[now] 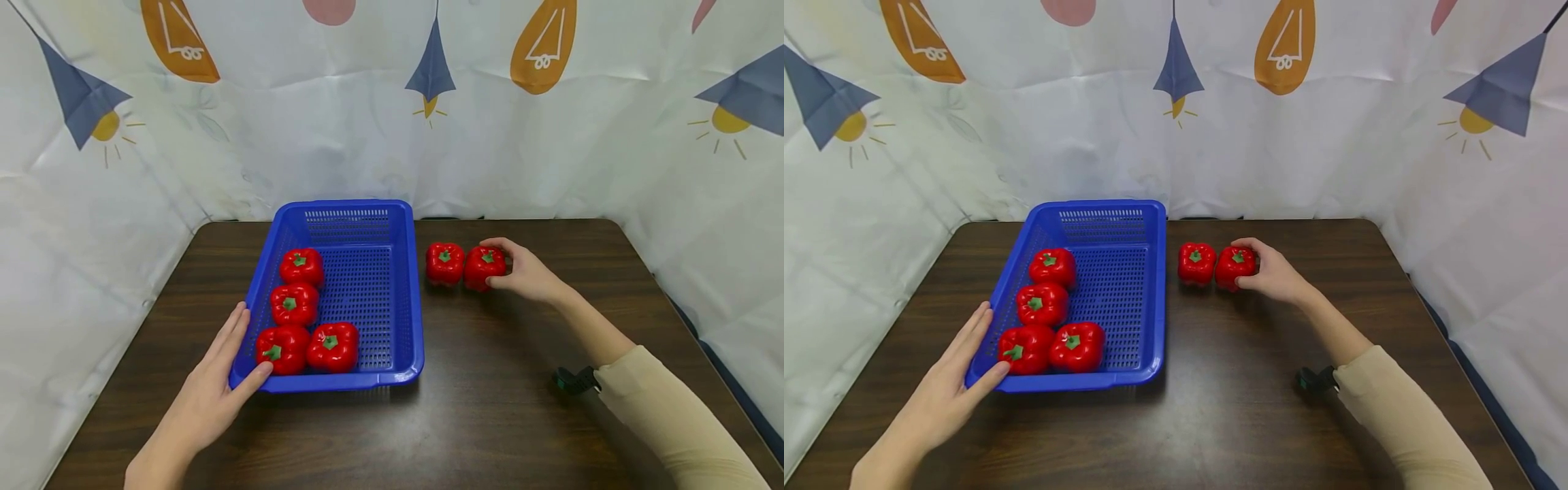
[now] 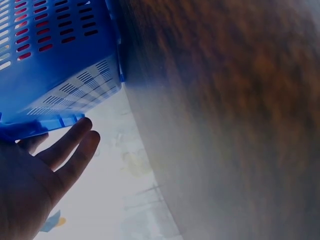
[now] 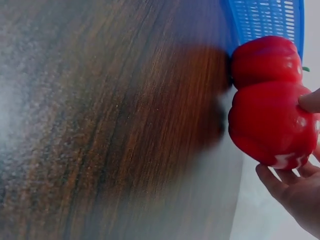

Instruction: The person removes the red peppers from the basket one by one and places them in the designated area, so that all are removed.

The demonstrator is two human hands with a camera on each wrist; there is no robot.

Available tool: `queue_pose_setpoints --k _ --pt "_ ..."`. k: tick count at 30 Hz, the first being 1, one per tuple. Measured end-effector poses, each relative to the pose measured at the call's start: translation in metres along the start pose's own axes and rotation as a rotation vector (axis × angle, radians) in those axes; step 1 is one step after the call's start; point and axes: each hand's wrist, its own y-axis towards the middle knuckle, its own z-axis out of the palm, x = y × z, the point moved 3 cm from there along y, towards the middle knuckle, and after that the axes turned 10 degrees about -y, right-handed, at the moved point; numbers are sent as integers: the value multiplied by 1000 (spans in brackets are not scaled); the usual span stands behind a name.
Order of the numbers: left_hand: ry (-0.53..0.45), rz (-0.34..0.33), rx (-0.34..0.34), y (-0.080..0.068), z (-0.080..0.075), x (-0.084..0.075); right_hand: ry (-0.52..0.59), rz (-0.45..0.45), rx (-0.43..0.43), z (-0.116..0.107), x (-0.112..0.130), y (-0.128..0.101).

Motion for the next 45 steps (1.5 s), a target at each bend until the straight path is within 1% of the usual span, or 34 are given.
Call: queue_pose_setpoints --k 6,13,17,22,28,35,45 --pt "-10 0 3 0 1 0 -14 -3 9 1 -3 4" --pt "-9 1 3 1 0 -1 10 -22 40 0 -2 5" --pt "-8 -1 8 2 0 -2 18 -32 44 1 -4 4" --pt "-13 -1 9 1 0 -1 43 -33 35 3 -6 1" --pt "-9 1 3 1 0 -2 18 -24 2 2 -9 -2" --pt "-4 -3 0 1 -1 -1 38 -30 22 2 -10 -2" --pt "-11 -3 -3 0 0 0 37 -24 28 3 -9 1"
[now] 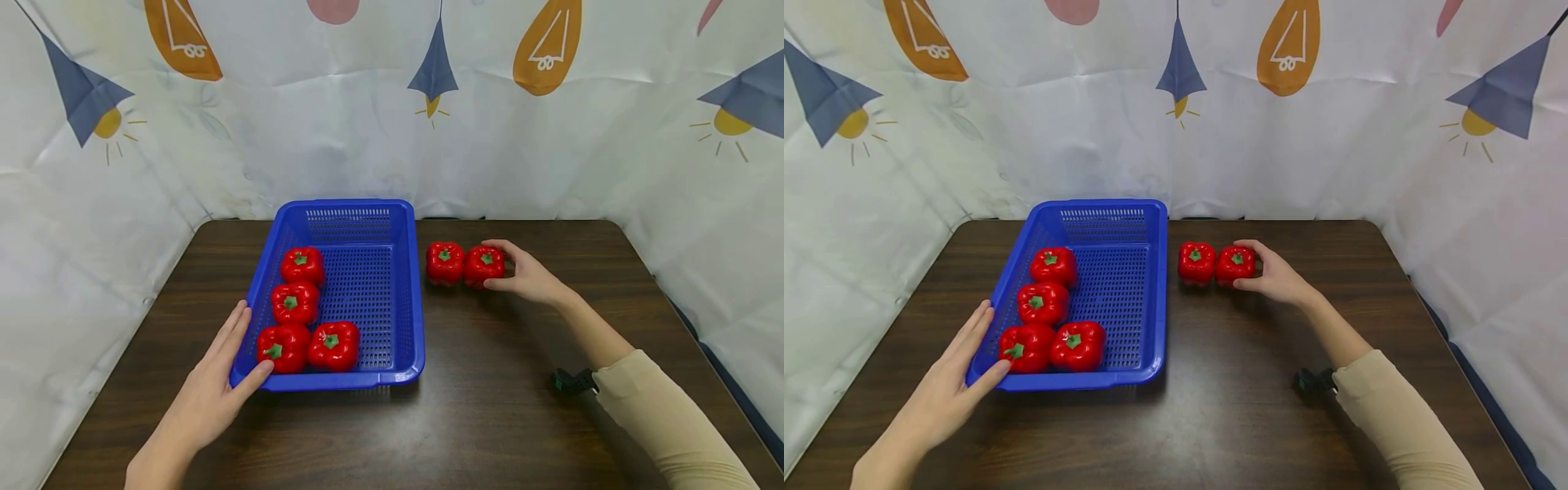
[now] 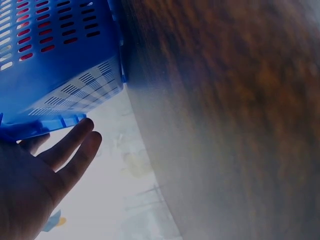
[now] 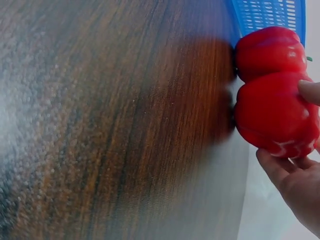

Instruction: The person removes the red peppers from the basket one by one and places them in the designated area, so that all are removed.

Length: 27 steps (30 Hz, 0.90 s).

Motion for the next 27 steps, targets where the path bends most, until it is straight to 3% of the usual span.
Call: queue_pose_setpoints --k 27 --pt "-21 8 -5 0 1 1 16 7 5 -1 -1 -2"
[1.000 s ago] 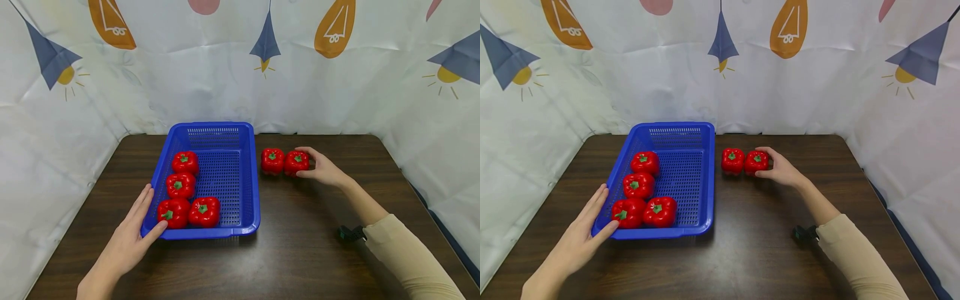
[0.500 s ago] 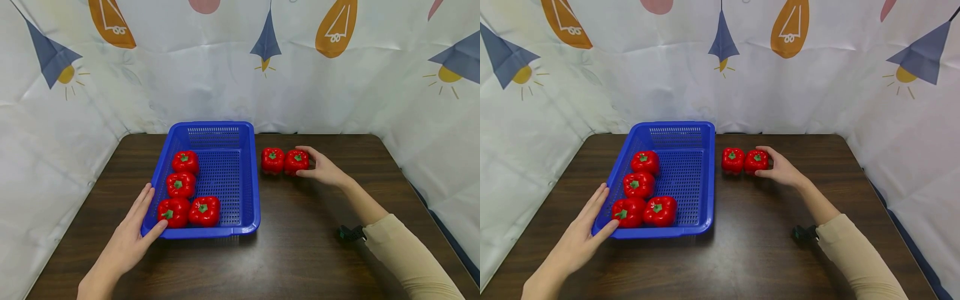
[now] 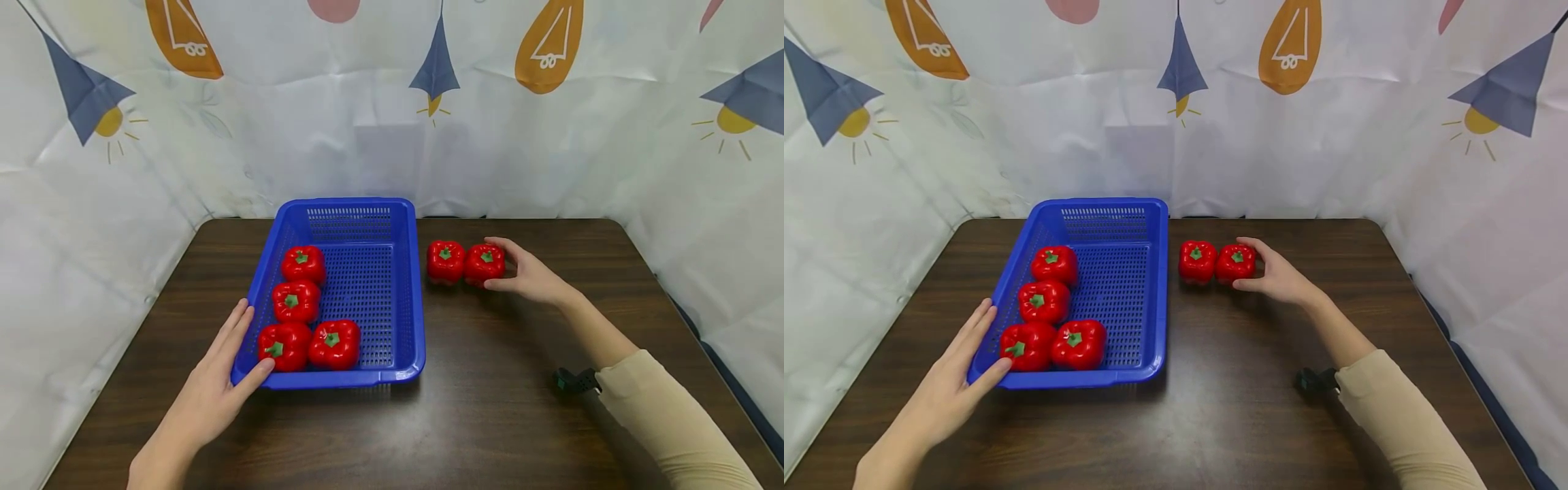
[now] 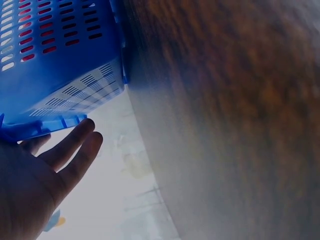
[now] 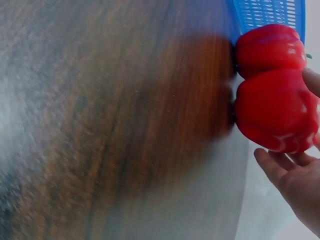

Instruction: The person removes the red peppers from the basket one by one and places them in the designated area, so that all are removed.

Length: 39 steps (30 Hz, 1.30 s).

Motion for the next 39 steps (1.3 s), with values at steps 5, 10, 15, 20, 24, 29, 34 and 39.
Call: queue_pose_setpoints --k 5,10,15,20,24,29,34,39 --pt "-4 2 1 0 1 1 -19 -22 -21 -9 6 -3" --pt "-3 2 4 1 0 2 -37 -62 -36 -21 19 -6" --pt "4 1 6 0 0 1 -52 -84 -89 -30 35 -6" --pt "4 4 2 0 0 1 -48 -140 -134 -35 56 -6" --pt "-2 5 2 -1 0 1 -21 -191 -119 -32 72 -6" --pt "-7 7 6 -1 1 2 2 -253 -53 -20 89 -6" --pt "-5 6 6 0 1 2 1 -297 -11 -5 103 -7" --pt "1 4 5 0 0 2 -4 -318 36 8 112 -5"
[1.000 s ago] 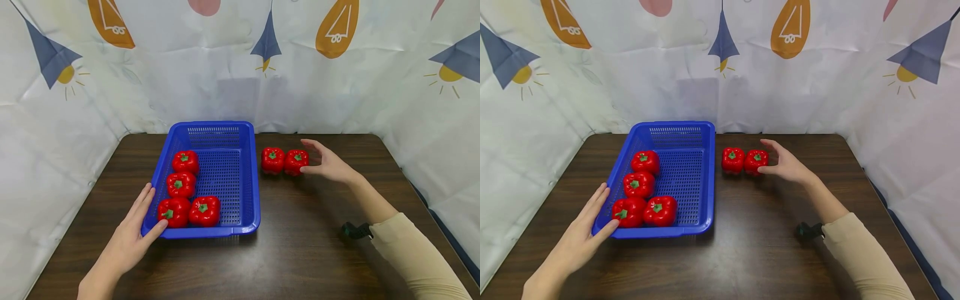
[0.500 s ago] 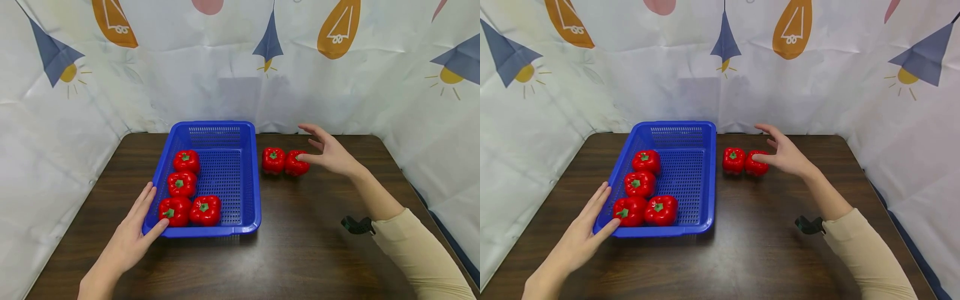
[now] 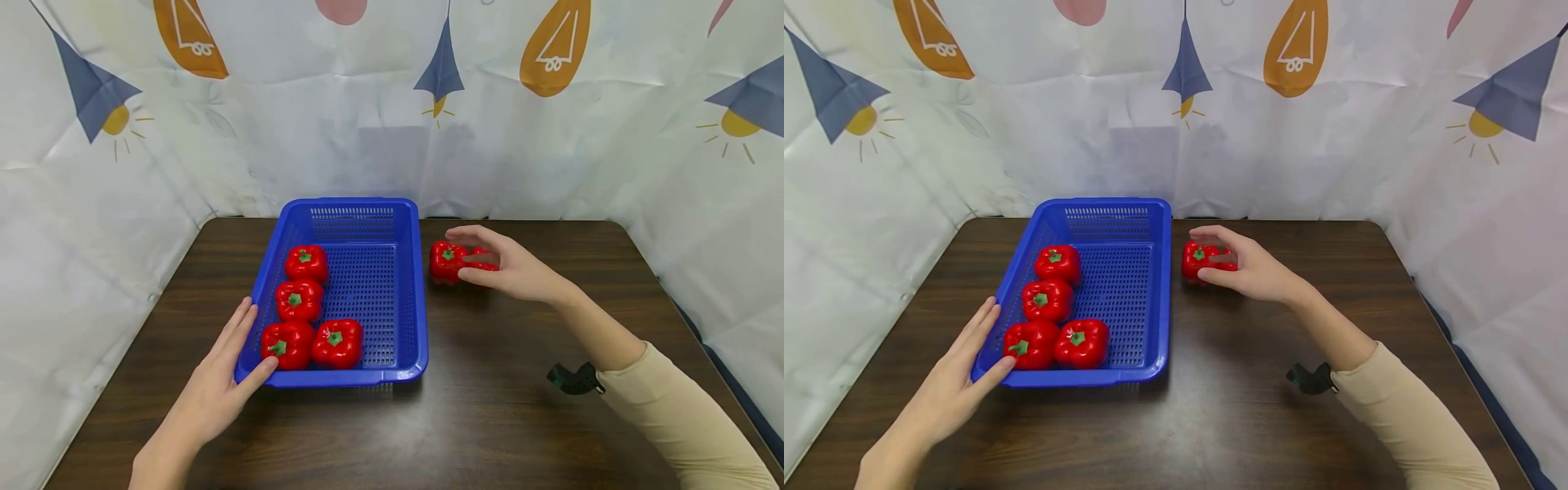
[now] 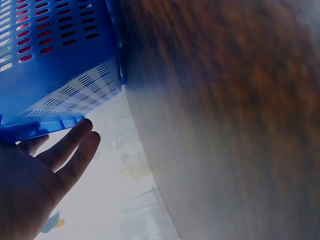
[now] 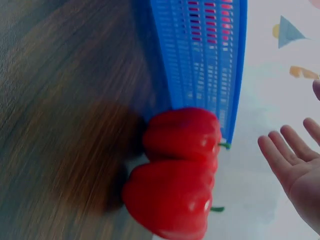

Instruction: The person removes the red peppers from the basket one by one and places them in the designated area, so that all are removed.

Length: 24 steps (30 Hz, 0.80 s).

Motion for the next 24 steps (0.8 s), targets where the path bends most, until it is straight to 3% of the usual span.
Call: queue_pose_setpoints --k 15,24 --pt "8 -1 -4 -1 1 0 64 -66 114 33 11 10" --pt "4 19 -12 0 1 0 23 -81 127 45 13 14"
